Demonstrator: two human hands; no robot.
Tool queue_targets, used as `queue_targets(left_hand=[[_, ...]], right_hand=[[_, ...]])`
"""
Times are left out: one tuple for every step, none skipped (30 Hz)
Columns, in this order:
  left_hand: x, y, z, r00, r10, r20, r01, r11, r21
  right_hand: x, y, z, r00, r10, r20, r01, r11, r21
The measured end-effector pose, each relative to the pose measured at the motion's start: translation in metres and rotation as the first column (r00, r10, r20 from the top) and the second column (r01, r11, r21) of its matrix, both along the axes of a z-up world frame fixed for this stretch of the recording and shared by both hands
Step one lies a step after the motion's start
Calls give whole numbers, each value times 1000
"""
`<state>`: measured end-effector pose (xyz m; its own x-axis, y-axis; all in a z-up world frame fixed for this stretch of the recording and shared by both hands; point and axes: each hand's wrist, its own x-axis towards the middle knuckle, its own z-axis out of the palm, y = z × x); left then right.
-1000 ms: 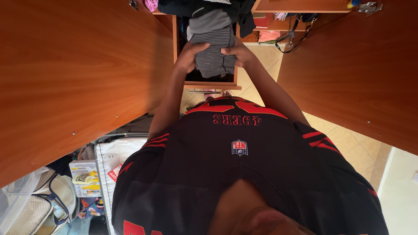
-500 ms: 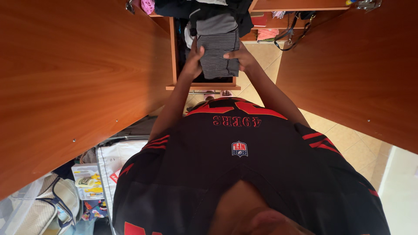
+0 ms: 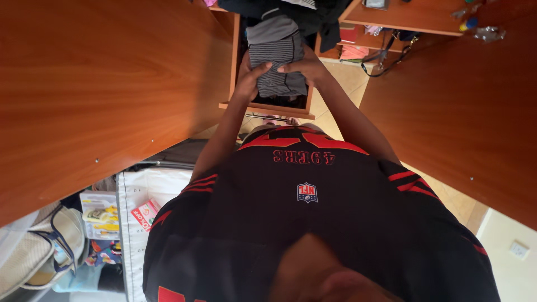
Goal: The person removes a packaged toothbrush and places it on a surface, then opens a closet drawer. They take out a pouch and various clothing items, folding them by hand and packing them into luggage.
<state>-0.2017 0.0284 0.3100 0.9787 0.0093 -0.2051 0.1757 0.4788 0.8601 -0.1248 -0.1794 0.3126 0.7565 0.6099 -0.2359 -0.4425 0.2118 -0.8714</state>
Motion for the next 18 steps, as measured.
queue_targets(left_hand=[[-4, 2, 1, 1000, 20, 0, -20, 999, -30], [-5, 6, 2, 999, 34, 1, -34, 999, -31], [-10, 9, 2, 999, 44, 30, -44, 999, -11], [-16, 11, 3, 997, 54, 58, -54, 998, 9], [-20, 11, 5, 996, 71, 61, -71, 997, 5], [-27, 10, 6, 991, 106, 79, -106, 994, -5], [-34, 7, 7, 984, 150, 96, -149, 989, -17], [-36, 6, 7, 980, 175, 98, -174, 985, -22], [-45, 3, 5, 974, 202, 99, -203, 979, 1], [-58, -2, 3, 969, 228, 99, -231, 973, 24], [-67, -5, 1, 960, 261, 105, -264, 964, 19], [-76, -9, -1, 938, 319, 136, -327, 944, 38], [-91, -19, -8, 910, 385, 155, -396, 917, 47], [-100, -27, -14, 893, 425, 148, -434, 900, 33], [-114, -27, -18, 871, 466, 159, -469, 883, -15], [-133, -29, -21, 846, 506, 169, -503, 862, -63], [-141, -31, -22, 820, 543, 182, -540, 839, -71], [-153, -37, -22, 793, 585, 173, -588, 808, -39]], right_hand=[[1, 4, -4, 999, 19, -44, -20, 999, -30], [1, 8, -10, 996, 36, -87, -42, 997, -59], [-1, 13, -17, 994, 53, -94, -59, 996, -64], [-2, 20, -23, 991, 44, -125, -59, 990, -124], [0, 24, -27, 989, 33, -145, -60, 981, -185], [-4, 24, -31, 989, 49, -142, -76, 979, -188], [-10, 22, -33, 987, 96, -127, -107, 990, -86], [-15, 21, -35, 984, 141, -109, -140, 990, 16], [-22, 18, -36, 978, 172, -121, -173, 985, 8], [-25, 15, -37, 971, 204, -124, -206, 979, -1], [-20, 17, -36, 965, 237, -110, -239, 971, -7], [-22, 20, -37, 958, 269, -104, -272, 962, -12], [-31, 18, -42, 958, 288, -9, -288, 958, 8], [-40, 15, -47, 949, 304, 86, -308, 951, 31], [-51, 17, -52, 931, 358, 73, -361, 932, 24], [-59, 18, -55, 926, 376, 35, -375, 927, -31], [-51, 24, -56, 924, 381, 25, -378, 922, -88], [-52, 27, -58, 906, 422, 38, -417, 904, -94]])
